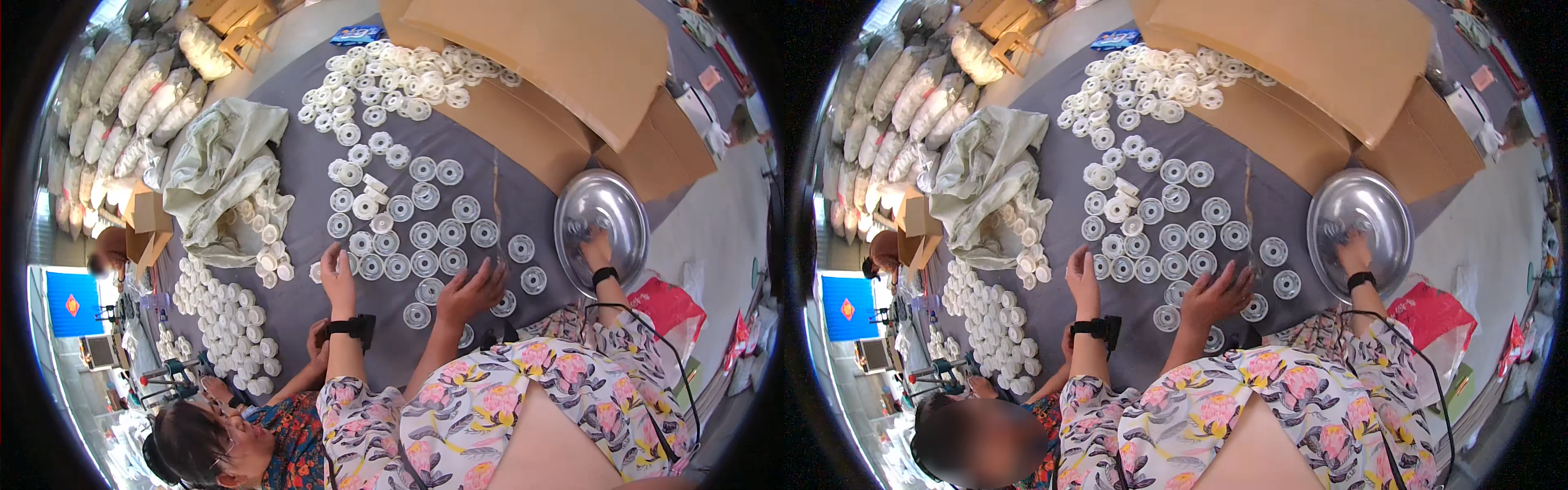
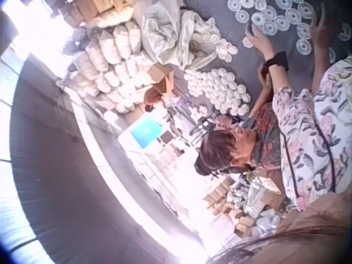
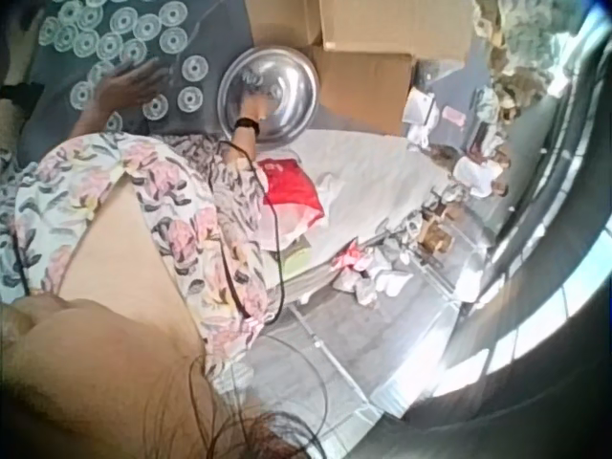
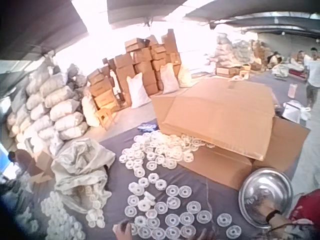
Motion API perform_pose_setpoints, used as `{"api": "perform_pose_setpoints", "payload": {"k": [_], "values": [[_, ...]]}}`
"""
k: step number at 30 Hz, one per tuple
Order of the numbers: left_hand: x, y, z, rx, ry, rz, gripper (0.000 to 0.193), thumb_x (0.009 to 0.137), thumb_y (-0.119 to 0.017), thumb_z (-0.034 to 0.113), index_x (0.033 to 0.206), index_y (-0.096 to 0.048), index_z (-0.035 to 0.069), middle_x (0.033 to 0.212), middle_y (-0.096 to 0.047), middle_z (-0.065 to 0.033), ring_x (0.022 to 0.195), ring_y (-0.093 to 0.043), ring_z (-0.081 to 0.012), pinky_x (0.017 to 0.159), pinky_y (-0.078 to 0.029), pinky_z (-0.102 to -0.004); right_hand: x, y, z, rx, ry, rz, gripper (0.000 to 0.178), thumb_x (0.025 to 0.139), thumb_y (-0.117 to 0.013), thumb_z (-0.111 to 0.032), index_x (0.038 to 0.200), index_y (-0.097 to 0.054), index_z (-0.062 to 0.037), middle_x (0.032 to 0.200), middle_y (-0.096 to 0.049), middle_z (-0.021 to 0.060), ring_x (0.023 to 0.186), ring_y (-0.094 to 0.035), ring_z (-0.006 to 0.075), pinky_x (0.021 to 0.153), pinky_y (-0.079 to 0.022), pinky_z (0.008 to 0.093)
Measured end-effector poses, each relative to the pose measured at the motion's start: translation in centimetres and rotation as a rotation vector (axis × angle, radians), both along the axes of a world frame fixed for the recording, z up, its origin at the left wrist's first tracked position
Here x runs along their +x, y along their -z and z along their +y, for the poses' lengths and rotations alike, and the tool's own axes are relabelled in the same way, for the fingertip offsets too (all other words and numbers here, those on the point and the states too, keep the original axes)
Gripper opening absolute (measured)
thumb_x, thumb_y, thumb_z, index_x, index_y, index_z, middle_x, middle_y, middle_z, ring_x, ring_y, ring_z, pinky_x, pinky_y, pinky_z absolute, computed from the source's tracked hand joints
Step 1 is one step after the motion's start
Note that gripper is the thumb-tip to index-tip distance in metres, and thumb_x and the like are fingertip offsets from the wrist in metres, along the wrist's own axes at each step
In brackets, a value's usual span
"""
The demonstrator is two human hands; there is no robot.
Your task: Assembling small white plastic components by combining circular parts with metal springs and pins.
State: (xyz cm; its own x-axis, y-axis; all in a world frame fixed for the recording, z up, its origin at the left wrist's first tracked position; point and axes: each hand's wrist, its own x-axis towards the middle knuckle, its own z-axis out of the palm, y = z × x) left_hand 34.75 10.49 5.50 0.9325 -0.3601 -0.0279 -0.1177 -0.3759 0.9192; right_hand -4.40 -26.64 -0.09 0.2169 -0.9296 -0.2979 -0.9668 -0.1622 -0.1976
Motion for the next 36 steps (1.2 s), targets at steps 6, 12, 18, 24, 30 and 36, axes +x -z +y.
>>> {"api": "perform_pose_setpoints", "payload": {"k": [6,12,18,24,30,36], "values": [[-6.7,-0.8,-5.1,-0.109,0.286,0.153,0.028,0.086,-0.049,0.01,0.112,-0.048,-0.002,0.098,-0.059,-0.0107,0.088,-0.055,-0.0129,0.078,-0.044,-0.0276,-1.1,-1.6,0.4,-0.29,0.266,-0.807,0.038,0.075,-0.064,-0.031,0.097,-0.055,-0.001,0.078,-0.058,0.0102,0.082,-0.058,0.0243,0.068,-0.045,0.0343],[-20.1,-4.0,-13.7,-0.383,0.572,0.342,0.036,0.085,-0.054,0.013,0.119,-0.047,0.002,0.107,-0.056,-0.0112,0.095,-0.054,-0.0159,0.078,-0.045,-0.0292,3.2,-8.9,8.6,0.861,0.64,-1.67,0.023,0.083,-0.053,-0.032,0.096,-0.056,-0.0122,0.083,-0.059,0.0008,0.065,-0.053,0.0097,0.05,-0.038,0.0226],[-25.6,-3.6,-16.7,-0.083,0.858,0.196,0.039,0.083,-0.056,0.011,0.12,-0.046,0.002,0.106,-0.057,-0.0114,0.094,-0.054,-0.0166,0.079,-0.044,-0.0279,2.9,-7.2,14.5,1.032,0.62,-1.644,0.025,0.086,-0.046,-0.036,0.096,-0.055,-0.0148,0.085,-0.059,0.0008,0.072,-0.056,0.0094,0.048,-0.038,0.0229],[-26.8,-3.9,-16.1,-0.203,0.827,-0.091,0.03,0.086,-0.053,0.02,0.111,-0.052,0.003,0.09,-0.059,-0.0086,0.067,-0.056,-0.0156,0.058,-0.045,-0.0292,2.7,-7.4,15.5,0.79,0.723,-1.626,0.02,0.087,-0.046,-0.032,0.083,-0.053,-0.0142,0.066,-0.051,-0.0042,0.052,-0.046,0.0069,0.043,-0.035,0.0218],[-24.5,-2.7,-14.7,-0.464,0.503,1.341,0.032,0.091,-0.044,0.028,0.113,-0.048,0.005,0.088,-0.056,-0.0038,0.067,-0.055,-0.0116,0.059,-0.046,-0.0269,4.2,-9.0,15.4,0.726,0.668,-1.749,0.017,0.086,-0.048,-0.022,0.073,-0.047,-0.0114,0.056,-0.044,-0.0027,0.036,-0.035,0.0066,0.032,-0.025,0.0213],[-25.4,-4.6,-13.3,-0.403,0.734,0.771,0.038,0.086,-0.053,0.019,0.118,-0.043,0.001,0.105,-0.052,-0.0063,0.094,-0.052,-0.0135,0.079,-0.045,-0.0268,5.5,-9.3,14.1,0.628,0.691,-1.818,0.012,0.084,-0.049,-0.017,0.074,-0.049,-0.0106,0.057,-0.044,-0.0017,0.037,-0.036,0.0063,0.032,-0.026,0.0214]]}}
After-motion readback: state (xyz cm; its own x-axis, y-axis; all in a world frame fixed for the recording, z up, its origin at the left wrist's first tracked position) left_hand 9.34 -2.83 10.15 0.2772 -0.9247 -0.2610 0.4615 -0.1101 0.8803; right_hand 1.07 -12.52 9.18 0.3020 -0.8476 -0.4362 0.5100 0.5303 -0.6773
